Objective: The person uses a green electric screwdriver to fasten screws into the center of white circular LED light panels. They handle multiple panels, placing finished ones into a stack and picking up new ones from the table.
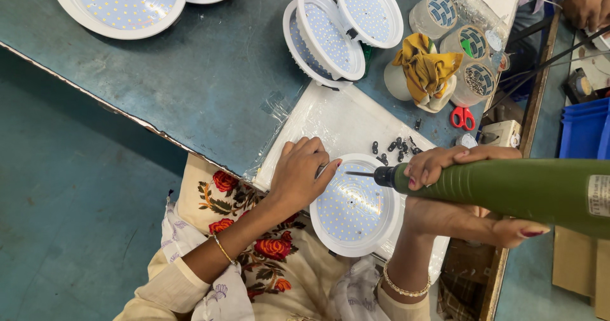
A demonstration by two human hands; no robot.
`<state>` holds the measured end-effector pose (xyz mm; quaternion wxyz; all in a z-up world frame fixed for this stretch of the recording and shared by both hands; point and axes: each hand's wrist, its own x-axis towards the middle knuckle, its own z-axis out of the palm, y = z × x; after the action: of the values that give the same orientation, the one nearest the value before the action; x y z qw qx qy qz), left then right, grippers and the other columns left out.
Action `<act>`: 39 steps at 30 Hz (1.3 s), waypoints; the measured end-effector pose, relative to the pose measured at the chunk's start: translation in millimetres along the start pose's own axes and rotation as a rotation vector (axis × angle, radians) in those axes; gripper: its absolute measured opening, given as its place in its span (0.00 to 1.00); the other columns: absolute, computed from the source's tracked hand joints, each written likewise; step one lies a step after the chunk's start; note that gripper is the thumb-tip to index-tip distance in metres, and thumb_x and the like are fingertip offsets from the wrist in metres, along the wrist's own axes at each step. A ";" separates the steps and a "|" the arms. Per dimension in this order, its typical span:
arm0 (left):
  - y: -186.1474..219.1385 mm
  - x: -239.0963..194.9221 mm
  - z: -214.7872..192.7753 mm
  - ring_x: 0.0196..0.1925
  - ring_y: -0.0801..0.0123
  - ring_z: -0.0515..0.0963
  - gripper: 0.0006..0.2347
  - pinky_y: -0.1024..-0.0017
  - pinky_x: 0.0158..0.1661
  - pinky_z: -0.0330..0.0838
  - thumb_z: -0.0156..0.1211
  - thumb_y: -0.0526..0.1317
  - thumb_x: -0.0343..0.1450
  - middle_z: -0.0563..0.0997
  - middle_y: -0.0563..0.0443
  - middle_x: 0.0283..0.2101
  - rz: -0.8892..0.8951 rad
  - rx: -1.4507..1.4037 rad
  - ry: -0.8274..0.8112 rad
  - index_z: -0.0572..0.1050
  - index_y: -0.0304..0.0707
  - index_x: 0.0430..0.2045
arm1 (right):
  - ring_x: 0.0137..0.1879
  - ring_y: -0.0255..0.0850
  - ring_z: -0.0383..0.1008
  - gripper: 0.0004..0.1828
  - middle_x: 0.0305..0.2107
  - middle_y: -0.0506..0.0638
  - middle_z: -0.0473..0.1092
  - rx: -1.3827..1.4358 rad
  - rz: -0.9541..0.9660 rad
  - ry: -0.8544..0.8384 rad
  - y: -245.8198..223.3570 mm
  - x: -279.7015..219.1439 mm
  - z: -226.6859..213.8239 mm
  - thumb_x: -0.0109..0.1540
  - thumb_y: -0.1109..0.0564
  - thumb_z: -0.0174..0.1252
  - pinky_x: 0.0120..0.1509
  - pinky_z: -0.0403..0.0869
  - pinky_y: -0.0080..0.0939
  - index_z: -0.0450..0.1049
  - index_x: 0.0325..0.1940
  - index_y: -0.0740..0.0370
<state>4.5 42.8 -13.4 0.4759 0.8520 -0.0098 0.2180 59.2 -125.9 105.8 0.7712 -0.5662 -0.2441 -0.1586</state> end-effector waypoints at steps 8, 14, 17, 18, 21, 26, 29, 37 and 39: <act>0.4 0.6 2.5 0.38 0.62 0.71 0.13 0.64 0.43 0.59 0.61 0.43 0.73 0.73 0.50 0.30 -0.016 -0.017 -0.007 0.78 0.34 0.20 | 0.19 0.44 0.60 0.56 0.17 0.59 0.59 0.251 0.082 -0.060 2.1 -2.3 3.3 0.55 0.09 0.42 0.24 0.65 0.40 0.57 0.44 0.70; -0.3 -1.0 6.2 0.38 0.60 0.71 0.13 0.63 0.42 0.60 0.61 0.42 0.73 0.73 0.49 0.31 -0.013 -0.039 0.003 0.78 0.34 0.20 | 0.16 0.42 0.57 0.58 0.15 0.55 0.56 -0.061 0.033 -0.029 -1.2 2.9 23.3 0.50 0.07 0.46 0.19 0.63 0.40 0.54 0.46 0.67; -0.9 -1.8 6.8 0.39 0.60 0.71 0.12 0.63 0.42 0.60 0.61 0.42 0.73 0.73 0.49 0.31 0.013 -0.051 0.036 0.77 0.34 0.20 | 0.16 0.42 0.58 0.58 0.15 0.56 0.56 -0.068 0.037 -0.030 -3.1 3.4 30.1 0.50 0.07 0.46 0.20 0.64 0.40 0.54 0.44 0.68; -1.0 -1.9 7.0 0.39 0.60 0.71 0.12 0.63 0.42 0.60 0.61 0.42 0.73 0.73 0.49 0.31 0.003 -0.050 0.028 0.77 0.34 0.19 | 0.16 0.42 0.58 0.58 0.15 0.56 0.56 -0.066 0.042 -0.033 -3.6 3.8 31.5 0.50 0.07 0.46 0.20 0.64 0.40 0.54 0.43 0.68; -1.2 -1.9 6.9 0.38 0.59 0.71 0.13 0.62 0.42 0.60 0.61 0.42 0.73 0.73 0.48 0.31 -0.014 -0.048 0.013 0.77 0.33 0.19 | 0.16 0.42 0.58 0.58 0.15 0.55 0.56 -0.061 0.055 -0.051 -3.9 5.6 33.7 0.50 0.07 0.45 0.20 0.64 0.40 0.55 0.43 0.68; -0.4 -2.5 6.3 0.38 0.59 0.71 0.12 0.62 0.42 0.60 0.61 0.42 0.73 0.73 0.48 0.31 -0.009 -0.045 0.016 0.77 0.33 0.20 | 0.15 0.42 0.57 0.57 0.14 0.55 0.56 -0.089 0.054 -0.055 -2.1 5.1 30.7 0.50 0.07 0.44 0.20 0.63 0.39 0.55 0.44 0.67; -0.4 -2.2 5.3 0.38 0.59 0.71 0.13 0.62 0.42 0.61 0.61 0.42 0.73 0.73 0.48 0.31 0.002 -0.051 0.017 0.77 0.33 0.20 | 0.15 0.43 0.57 0.57 0.14 0.55 0.56 -0.112 0.041 -0.033 -0.5 4.7 23.8 0.51 0.07 0.44 0.20 0.64 0.40 0.55 0.42 0.67; -0.8 -1.1 3.7 0.38 0.60 0.72 0.13 0.62 0.42 0.61 0.61 0.43 0.73 0.73 0.48 0.30 0.002 -0.029 -0.014 0.78 0.32 0.20 | 0.17 0.43 0.60 0.56 0.15 0.56 0.58 0.082 0.062 -0.099 4.8 15.0 -0.9 0.54 0.07 0.41 0.22 0.66 0.40 0.56 0.40 0.68; -0.3 -0.9 3.9 0.38 0.59 0.72 0.14 0.62 0.42 0.61 0.61 0.43 0.72 0.73 0.48 0.30 0.001 -0.029 -0.011 0.78 0.32 0.20 | 0.16 0.42 0.58 0.56 0.15 0.56 0.57 -0.022 0.053 -0.071 5.1 11.0 -1.2 0.53 0.07 0.41 0.21 0.64 0.40 0.54 0.41 0.68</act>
<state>5.1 39.6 -15.7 0.4879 0.8463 -0.0162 0.2133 71.2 -125.1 107.6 0.7595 -0.5863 -0.2546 -0.1205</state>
